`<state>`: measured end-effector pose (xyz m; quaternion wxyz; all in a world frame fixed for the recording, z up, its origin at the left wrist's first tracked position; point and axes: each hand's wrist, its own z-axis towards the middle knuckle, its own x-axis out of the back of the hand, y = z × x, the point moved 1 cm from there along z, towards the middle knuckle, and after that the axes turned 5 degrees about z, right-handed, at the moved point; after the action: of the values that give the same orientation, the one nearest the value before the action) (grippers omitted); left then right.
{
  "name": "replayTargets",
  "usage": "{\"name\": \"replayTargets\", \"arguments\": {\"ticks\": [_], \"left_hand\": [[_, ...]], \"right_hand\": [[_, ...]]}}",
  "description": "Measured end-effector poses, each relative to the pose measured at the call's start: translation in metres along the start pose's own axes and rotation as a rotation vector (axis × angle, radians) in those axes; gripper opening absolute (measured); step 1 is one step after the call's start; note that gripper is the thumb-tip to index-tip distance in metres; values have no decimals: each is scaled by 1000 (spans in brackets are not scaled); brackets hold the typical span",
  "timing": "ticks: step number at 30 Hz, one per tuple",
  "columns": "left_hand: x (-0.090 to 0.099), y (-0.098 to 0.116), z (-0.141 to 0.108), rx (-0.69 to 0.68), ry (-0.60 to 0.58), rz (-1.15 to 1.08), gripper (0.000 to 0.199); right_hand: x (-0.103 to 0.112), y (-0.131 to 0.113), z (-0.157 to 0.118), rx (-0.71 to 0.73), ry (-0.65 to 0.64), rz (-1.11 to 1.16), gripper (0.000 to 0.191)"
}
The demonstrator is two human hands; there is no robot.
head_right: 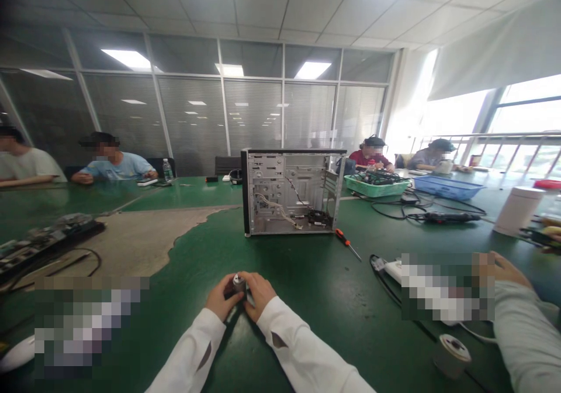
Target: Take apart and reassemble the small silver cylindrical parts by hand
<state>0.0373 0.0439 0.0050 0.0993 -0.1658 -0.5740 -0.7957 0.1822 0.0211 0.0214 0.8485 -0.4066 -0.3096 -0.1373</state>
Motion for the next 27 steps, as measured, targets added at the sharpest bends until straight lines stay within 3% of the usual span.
{"name": "replayTargets", "arguments": {"ticks": [6,13,20,27], "left_hand": [[1,5,-1,76,-84,-216,47],[0,-2,-1,69,-159,-457,52],[-4,-11,2,80,-192,-548,64],[0,-9,1,157,-218,-488,72]], "right_hand": [[-4,6,0,-10,109,191,65],[-5,9,-1,-105,71,425,75],[-7,13,-1,-122,61,465,77],[-6,10,-2,-164,84,479,72]]}}
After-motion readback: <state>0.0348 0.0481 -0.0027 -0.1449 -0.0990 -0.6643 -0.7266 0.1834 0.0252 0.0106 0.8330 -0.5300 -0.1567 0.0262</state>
